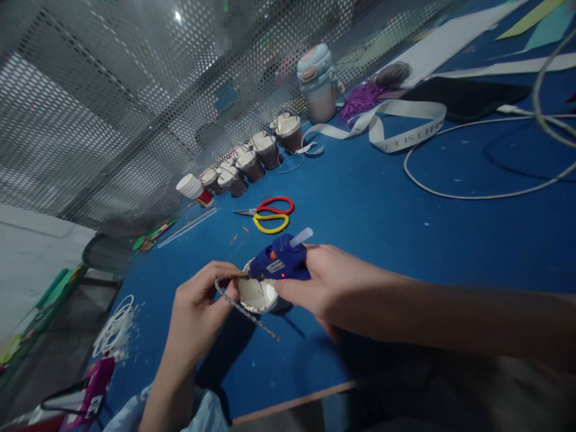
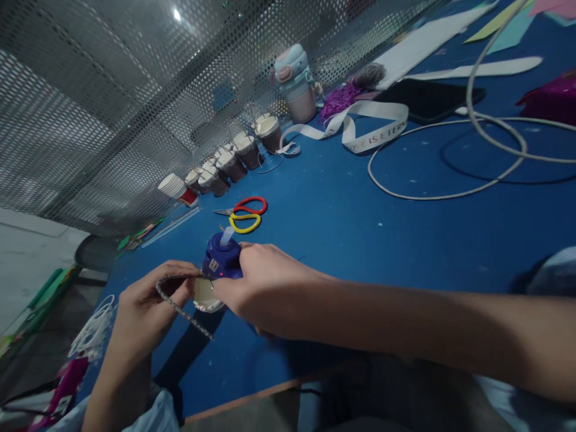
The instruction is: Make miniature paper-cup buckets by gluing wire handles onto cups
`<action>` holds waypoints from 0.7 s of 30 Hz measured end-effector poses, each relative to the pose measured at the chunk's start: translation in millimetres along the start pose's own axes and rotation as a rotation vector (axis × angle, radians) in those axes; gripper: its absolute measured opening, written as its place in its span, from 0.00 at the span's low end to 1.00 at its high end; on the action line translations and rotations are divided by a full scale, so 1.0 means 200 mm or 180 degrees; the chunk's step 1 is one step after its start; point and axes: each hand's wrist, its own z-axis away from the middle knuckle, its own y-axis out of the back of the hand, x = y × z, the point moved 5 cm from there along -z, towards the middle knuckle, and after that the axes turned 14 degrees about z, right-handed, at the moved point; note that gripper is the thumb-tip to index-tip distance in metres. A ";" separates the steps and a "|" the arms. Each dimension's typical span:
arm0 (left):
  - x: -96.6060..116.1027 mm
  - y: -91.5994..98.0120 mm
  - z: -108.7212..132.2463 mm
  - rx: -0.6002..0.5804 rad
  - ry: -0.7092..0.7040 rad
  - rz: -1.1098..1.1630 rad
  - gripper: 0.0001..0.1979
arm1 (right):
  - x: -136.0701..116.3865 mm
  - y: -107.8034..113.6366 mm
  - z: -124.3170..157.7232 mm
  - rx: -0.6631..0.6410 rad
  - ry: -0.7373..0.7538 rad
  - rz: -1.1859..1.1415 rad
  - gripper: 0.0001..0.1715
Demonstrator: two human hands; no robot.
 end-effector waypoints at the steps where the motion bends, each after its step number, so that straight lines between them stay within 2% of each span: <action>1: 0.00 0.00 0.00 0.0001 -0.0010 -0.0001 0.05 | 0.00 0.00 0.00 0.0014 -0.0011 0.0017 0.20; 13: 0.00 -0.01 0.00 -0.0048 -0.0059 0.0011 0.05 | 0.00 0.01 -0.01 0.0086 0.0082 0.0116 0.18; 21: -0.01 0.00 0.00 -0.0014 -0.0065 0.0048 0.04 | 0.01 -0.02 -0.01 -0.0016 0.0093 -0.0006 0.18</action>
